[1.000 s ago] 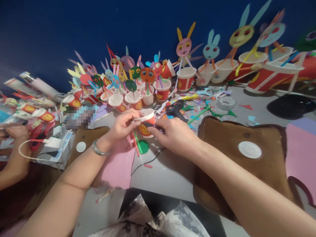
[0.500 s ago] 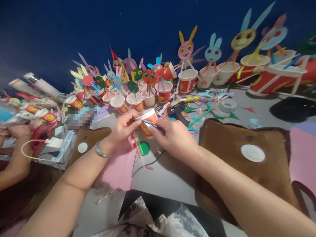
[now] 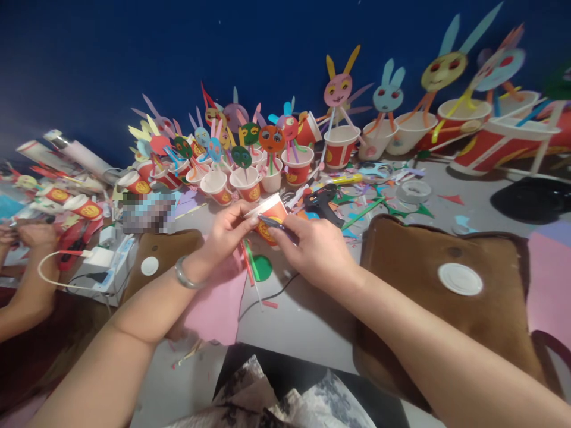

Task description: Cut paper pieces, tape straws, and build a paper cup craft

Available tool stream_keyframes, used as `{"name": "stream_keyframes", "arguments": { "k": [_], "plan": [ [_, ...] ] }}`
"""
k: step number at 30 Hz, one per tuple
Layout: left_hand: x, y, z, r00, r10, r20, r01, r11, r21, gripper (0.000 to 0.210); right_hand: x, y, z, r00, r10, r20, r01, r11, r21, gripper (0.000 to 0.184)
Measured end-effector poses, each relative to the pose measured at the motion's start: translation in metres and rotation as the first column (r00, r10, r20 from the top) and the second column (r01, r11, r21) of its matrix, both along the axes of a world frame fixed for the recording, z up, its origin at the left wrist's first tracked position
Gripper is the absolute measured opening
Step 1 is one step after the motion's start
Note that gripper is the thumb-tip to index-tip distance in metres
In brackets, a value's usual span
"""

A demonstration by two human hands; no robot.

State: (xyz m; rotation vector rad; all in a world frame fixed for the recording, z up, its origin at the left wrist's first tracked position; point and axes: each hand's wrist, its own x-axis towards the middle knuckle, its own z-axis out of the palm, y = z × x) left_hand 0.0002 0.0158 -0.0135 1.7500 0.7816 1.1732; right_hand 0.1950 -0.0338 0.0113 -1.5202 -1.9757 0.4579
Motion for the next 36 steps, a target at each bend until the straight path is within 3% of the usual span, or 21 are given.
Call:
{"name": "stream_keyframes", "arguments": {
  "k": [23, 30, 36],
  "plan": [
    [0.001, -0.003, 0.002, 0.999, 0.052, -0.010, -0.052, 0.997, -0.049, 0.026, -0.002, 0.001, -0.008, 0.998, 0.003, -0.061, -0.001, 1.000, 0.027, 0.042],
    [0.001, -0.002, -0.004, 0.996, 0.052, 0.071, -0.040, 0.985, -0.165, 0.031, 0.003, -0.005, -0.009, 0.971, -0.029, -0.236, 0.063, 0.989, 0.136, 0.052],
    [0.001, -0.002, 0.000, 0.995, 0.025, 0.098, -0.002, 0.974, -0.225, 0.032, -0.002, 0.000, -0.011, 0.917, -0.098, -0.386, 0.137, 0.988, 0.075, 0.045]
  ]
}}
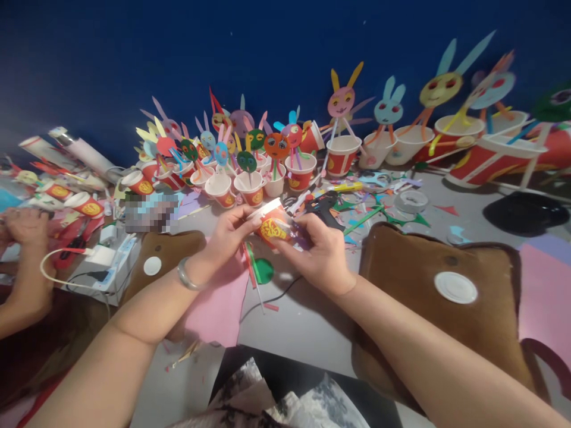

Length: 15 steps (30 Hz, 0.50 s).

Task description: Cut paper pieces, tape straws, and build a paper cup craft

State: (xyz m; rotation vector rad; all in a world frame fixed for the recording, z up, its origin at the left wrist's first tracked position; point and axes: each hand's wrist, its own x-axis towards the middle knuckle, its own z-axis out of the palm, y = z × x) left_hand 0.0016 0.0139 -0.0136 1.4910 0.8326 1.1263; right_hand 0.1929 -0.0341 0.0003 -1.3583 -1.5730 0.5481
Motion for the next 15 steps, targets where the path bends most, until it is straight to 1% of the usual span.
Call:
{"name": "stream_keyframes", "arguments": {
  "k": [1, 2, 4, 6, 8, 10, 11, 12, 14, 15],
  "plan": [
    [0.000, 0.000, 0.002, 1.000, -0.003, 0.003, 0.003, 1.000, 0.002, 0.031, -0.001, 0.002, -0.001, 0.997, 0.003, -0.077, -0.005, 1.000, -0.029, 0.046],
    [0.000, 0.000, 0.003, 1.000, -0.010, 0.012, 0.010, 1.000, 0.000, 0.030, -0.001, 0.005, -0.002, 0.986, 0.012, -0.164, -0.024, 0.997, -0.074, 0.050],
    [-0.001, 0.000, 0.005, 0.998, -0.046, 0.045, 0.047, 0.999, -0.019, 0.028, -0.001, 0.011, -0.004, 0.937, 0.023, -0.348, -0.096, 0.976, -0.193, 0.064],
    [-0.001, -0.001, 0.006, 0.992, -0.087, 0.090, 0.092, 0.995, -0.047, 0.027, 0.001, 0.017, -0.007, 0.861, 0.044, -0.507, -0.222, 0.929, -0.296, 0.068],
    [-0.002, -0.001, 0.006, 0.985, -0.121, 0.123, 0.130, 0.989, -0.069, 0.026, 0.004, 0.022, -0.011, 0.777, 0.100, -0.622, -0.387, 0.855, -0.346, 0.064],
    [-0.003, -0.001, 0.006, 0.982, -0.137, 0.128, 0.146, 0.987, -0.070, 0.026, 0.006, 0.025, -0.015, 0.712, 0.165, -0.683, -0.523, 0.774, -0.358, 0.062],
    [-0.003, -0.001, 0.006, 0.982, -0.144, 0.121, 0.153, 0.986, -0.066, 0.026, 0.006, 0.026, -0.017, 0.698, 0.186, -0.692, -0.560, 0.744, -0.365, 0.063],
    [-0.003, -0.001, 0.006, 0.982, -0.152, 0.111, 0.159, 0.985, -0.059, 0.025, 0.007, 0.026, -0.019, 0.698, 0.197, -0.689, -0.576, 0.726, -0.375, 0.064],
    [-0.004, -0.001, 0.006, 0.982, -0.171, 0.084, 0.175, 0.984, -0.041, 0.024, 0.007, 0.026, -0.021, 0.724, 0.209, -0.658, -0.568, 0.722, -0.395, 0.066],
    [-0.004, -0.001, 0.005, 0.982, -0.179, 0.065, 0.181, 0.983, -0.025, 0.023, 0.007, 0.025, -0.022, 0.744, 0.212, -0.633, -0.549, 0.734, -0.400, 0.065]
  ]
}}
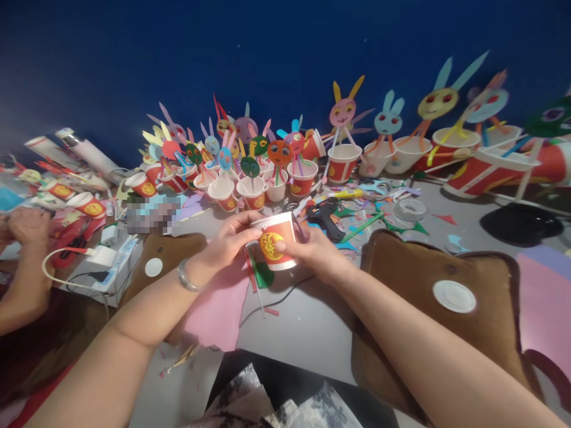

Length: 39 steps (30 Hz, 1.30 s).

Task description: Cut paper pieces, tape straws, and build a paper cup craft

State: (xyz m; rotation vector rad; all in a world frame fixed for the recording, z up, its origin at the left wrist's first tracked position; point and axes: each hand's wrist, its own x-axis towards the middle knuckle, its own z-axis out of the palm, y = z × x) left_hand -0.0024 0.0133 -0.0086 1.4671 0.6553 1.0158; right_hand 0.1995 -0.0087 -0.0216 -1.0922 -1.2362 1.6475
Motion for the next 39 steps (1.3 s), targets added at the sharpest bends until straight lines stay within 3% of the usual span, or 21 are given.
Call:
{"name": "stream_keyframes", "arguments": {
  "k": [2, 5, 8, 10, 11, 18, 25, 29, 32, 37, 39],
  "plan": [
    [0.000, 0.000, -0.002, 0.999, 0.033, -0.036, -0.030, 0.997, 0.067, 0.022, -0.001, -0.001, 0.000, 0.996, -0.059, 0.061, 0.055, 0.996, 0.066, 0.061],
    [0.000, 0.000, -0.003, 0.970, 0.238, -0.059, -0.214, 0.941, 0.264, 0.027, -0.003, -0.003, 0.001, 0.969, -0.191, 0.156, 0.155, 0.964, 0.216, 0.053],
    [-0.001, 0.000, -0.002, 0.888, 0.458, -0.036, -0.354, 0.733, 0.581, 0.032, -0.007, -0.005, 0.005, 0.928, -0.300, 0.220, 0.216, 0.915, 0.340, 0.050],
    [-0.002, -0.001, 0.000, 0.856, 0.515, -0.050, -0.320, 0.603, 0.731, 0.023, -0.009, -0.007, 0.007, 0.900, -0.354, 0.252, 0.241, 0.889, 0.389, 0.048],
    [-0.002, -0.002, 0.001, 0.846, 0.529, -0.065, -0.294, 0.565, 0.771, 0.020, -0.010, -0.008, 0.008, 0.883, -0.380, 0.275, 0.250, 0.878, 0.409, 0.047],
    [0.000, -0.005, 0.001, 0.779, 0.619, -0.098, -0.266, 0.468, 0.843, 0.010, -0.015, -0.015, 0.014, 0.743, -0.529, 0.410, 0.257, 0.791, 0.556, 0.047],
    [0.001, -0.011, 0.003, 0.715, 0.691, -0.107, -0.223, 0.372, 0.901, 0.013, -0.016, -0.016, 0.010, 0.742, -0.550, 0.382, 0.246, 0.754, 0.609, 0.048],
    [0.001, -0.011, 0.000, 0.707, 0.695, -0.129, -0.170, 0.344, 0.924, 0.011, -0.016, -0.016, 0.006, 0.782, -0.521, 0.343, 0.270, 0.778, 0.567, 0.047],
    [0.001, -0.010, -0.001, 0.728, 0.673, -0.129, -0.175, 0.364, 0.915, 0.012, -0.016, -0.015, 0.006, 0.849, -0.454, 0.271, 0.277, 0.819, 0.503, 0.044],
    [-0.004, -0.006, 0.008, 0.799, 0.598, -0.065, -0.334, 0.531, 0.779, 0.015, -0.013, -0.010, 0.006, 0.918, -0.352, 0.181, 0.238, 0.856, 0.458, 0.044],
    [-0.008, -0.002, 0.013, 0.853, 0.512, -0.098, -0.281, 0.610, 0.741, 0.016, -0.011, -0.007, 0.005, 0.936, -0.305, 0.175, 0.207, 0.880, 0.427, 0.046]
  ]
}}
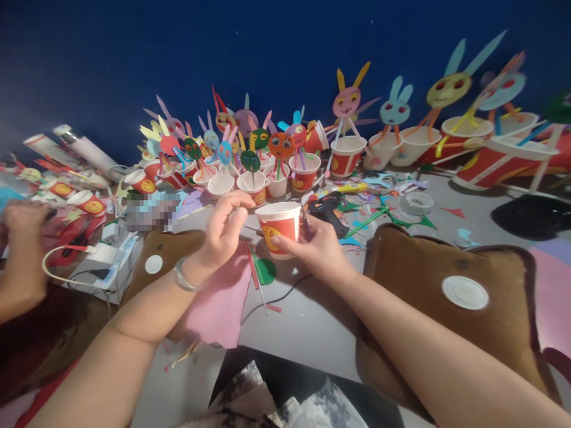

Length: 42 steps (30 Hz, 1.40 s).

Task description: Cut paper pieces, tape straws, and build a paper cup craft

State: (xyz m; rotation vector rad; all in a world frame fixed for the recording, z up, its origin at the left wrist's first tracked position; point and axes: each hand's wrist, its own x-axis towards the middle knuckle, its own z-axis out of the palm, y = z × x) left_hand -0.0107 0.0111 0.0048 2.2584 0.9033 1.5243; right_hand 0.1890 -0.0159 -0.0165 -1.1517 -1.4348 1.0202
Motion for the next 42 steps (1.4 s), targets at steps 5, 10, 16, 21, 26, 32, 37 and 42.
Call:
{"name": "stream_keyframes", "arguments": {
  "k": [5, 10, 16, 21, 26, 32, 37, 42],
  "plan": [
    [-0.008, 0.007, 0.006, 0.961, -0.228, -0.156, 0.208, 0.969, -0.136, 0.014, 0.005, 0.004, -0.004, 0.992, 0.122, -0.023, -0.122, 0.992, -0.017, 0.054],
    [-0.009, 0.009, 0.003, 0.956, -0.244, -0.164, 0.211, 0.957, -0.197, 0.012, 0.006, 0.005, -0.008, 0.986, 0.160, -0.044, -0.160, 0.987, -0.002, 0.059],
    [-0.008, 0.010, 0.001, 0.954, -0.209, -0.214, 0.202, 0.978, -0.058, 0.016, 0.009, 0.005, -0.009, 0.993, 0.104, 0.047, -0.108, 0.991, 0.081, 0.057],
    [-0.004, 0.007, -0.002, 0.946, -0.092, -0.310, 0.148, 0.976, 0.160, 0.013, 0.015, 0.009, -0.009, 0.961, -0.093, 0.259, 0.025, 0.967, 0.255, 0.047],
    [0.001, 0.001, -0.010, 0.919, 0.018, -0.394, 0.160, 0.896, 0.415, 0.005, 0.014, 0.009, -0.012, 0.952, -0.135, 0.274, 0.032, 0.936, 0.351, 0.059],
    [0.001, -0.004, -0.017, 0.919, 0.022, -0.395, 0.181, 0.865, 0.468, 0.009, 0.012, 0.002, -0.012, 0.927, -0.195, 0.320, 0.047, 0.907, 0.418, 0.050],
    [0.001, -0.009, -0.015, 0.930, 0.013, -0.367, 0.107, 0.946, 0.307, 0.006, 0.009, -0.005, -0.012, 0.888, -0.289, 0.358, 0.098, 0.879, 0.466, 0.043],
    [0.003, -0.014, -0.014, 0.941, 0.004, -0.338, 0.077, 0.971, 0.226, 0.007, 0.007, -0.008, -0.011, 0.847, -0.360, 0.391, 0.124, 0.849, 0.514, 0.041]
  ]
}}
